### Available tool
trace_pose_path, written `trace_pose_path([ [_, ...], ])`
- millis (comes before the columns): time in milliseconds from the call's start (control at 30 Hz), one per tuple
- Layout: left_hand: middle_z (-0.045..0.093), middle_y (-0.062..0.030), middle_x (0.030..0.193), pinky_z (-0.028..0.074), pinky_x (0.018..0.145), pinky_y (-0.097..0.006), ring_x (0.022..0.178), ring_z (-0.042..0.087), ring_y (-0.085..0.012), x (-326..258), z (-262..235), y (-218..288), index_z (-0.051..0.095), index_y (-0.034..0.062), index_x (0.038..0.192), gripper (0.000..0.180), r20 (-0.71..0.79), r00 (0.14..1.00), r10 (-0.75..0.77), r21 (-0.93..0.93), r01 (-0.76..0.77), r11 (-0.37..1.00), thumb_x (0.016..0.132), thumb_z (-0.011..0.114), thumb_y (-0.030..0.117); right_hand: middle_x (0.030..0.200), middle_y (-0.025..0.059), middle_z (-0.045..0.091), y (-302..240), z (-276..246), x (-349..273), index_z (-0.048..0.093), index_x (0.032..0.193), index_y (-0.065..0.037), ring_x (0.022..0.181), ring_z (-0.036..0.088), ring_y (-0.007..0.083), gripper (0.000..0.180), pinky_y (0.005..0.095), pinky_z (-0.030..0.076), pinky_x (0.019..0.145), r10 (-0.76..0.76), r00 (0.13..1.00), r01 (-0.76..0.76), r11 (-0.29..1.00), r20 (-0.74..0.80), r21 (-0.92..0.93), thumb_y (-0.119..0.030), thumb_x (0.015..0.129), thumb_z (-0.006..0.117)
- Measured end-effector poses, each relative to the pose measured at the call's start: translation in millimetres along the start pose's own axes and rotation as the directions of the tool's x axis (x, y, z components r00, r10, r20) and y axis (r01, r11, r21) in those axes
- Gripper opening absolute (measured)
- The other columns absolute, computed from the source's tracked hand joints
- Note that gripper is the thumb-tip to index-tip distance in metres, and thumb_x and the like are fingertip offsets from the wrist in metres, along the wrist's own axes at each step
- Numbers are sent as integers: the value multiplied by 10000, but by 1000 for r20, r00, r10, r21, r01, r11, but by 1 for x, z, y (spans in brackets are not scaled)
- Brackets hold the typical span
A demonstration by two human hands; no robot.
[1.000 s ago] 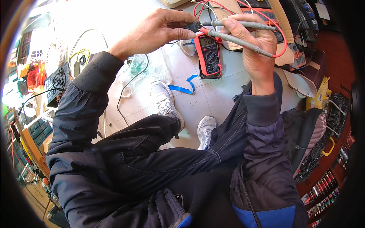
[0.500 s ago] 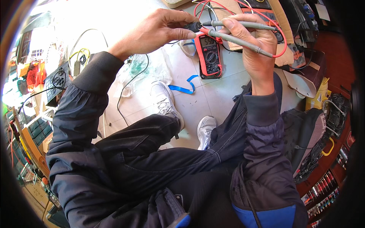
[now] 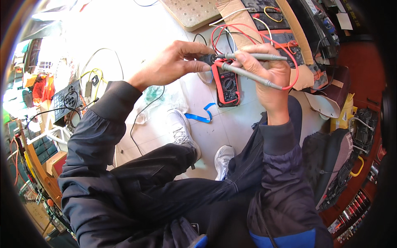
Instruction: The person sits on the floor in a cluttered workshop, using pliers to trim components on a green circuit board. They then connect a power supply to a different board with a fan, test it, and use a multimeter to measure voltage on a power strip.
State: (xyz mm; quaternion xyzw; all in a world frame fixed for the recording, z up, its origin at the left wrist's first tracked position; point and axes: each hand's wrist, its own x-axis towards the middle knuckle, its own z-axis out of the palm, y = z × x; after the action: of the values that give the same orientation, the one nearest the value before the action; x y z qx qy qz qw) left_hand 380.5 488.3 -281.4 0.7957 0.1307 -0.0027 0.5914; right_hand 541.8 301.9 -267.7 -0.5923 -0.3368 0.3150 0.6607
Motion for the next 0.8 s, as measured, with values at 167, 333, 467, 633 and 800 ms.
trace_pose_path([
  [167, 732, -85, 1094, 568, 935, -347, 1025, 684, -172, 1, 0, -1, 672, 9, 1269, 402, 24, 1000, -5, -65, 7, 998, 923, 761, 195, 865, 95, 745, 0, 1, -3, 703, 996, 27, 789, 728, 125, 113, 226, 581, 692, 2, 1000, -2, 1000, 3, 0, -63, 941, 745],
  [333, 731, -94, 1126, 569, 943, -350, 1058, 686, -180, 2, 0, -1, 659, 12, 1287, 409, 46, 998, 33, -120, -27, 992, 931, 753, 191, 925, 95, 736, 0, -3, -3, 686, 1088, 35, 829, 721, 131, 154, 239, 581, 741, 7, 999, -6, 1000, 44, -7, -40, 955, 710],
  [467, 728, -140, 1162, 570, 960, -372, 1090, 694, -225, 1, -3, -1, 641, 2, 1324, 467, -3, 999, -33, -45, 33, 998, 929, 755, 223, 1209, 153, 668, -2, -13, -2, 606, 1267, 33, 961, 707, 183, 347, 305, 580, 877, 34, 982, -54, 993, 187, 102, -15, 934, 691],
  [633, 728, -158, 1154, 569, 959, -366, 1071, 700, -227, 2, -5, -3, 631, -22, 1333, 500, 2, 1000, -19, -45, 19, 999, 926, 764, 237, 1350, 165, 609, -6, -16, -2, 479, 1411, 6, 1085, 680, 190, 563, 335, 551, 990, -4, 958, -17, 997, 286, 72, 72, 891, 686],
  [800, 731, -143, 1133, 566, 944, -353, 1055, 695, -210, 2, -5, -1, 636, -21, 1325, 466, -17, 999, -33, -65, 32, 997, 933, 763, 196, 1277, 146, 619, -6, 3, -9, 483, 1363, 7, 1068, 660, 187, 538, 310, 557, 931, -30, 984, -1, 985, 177, 172, 17, 889, 737],
])
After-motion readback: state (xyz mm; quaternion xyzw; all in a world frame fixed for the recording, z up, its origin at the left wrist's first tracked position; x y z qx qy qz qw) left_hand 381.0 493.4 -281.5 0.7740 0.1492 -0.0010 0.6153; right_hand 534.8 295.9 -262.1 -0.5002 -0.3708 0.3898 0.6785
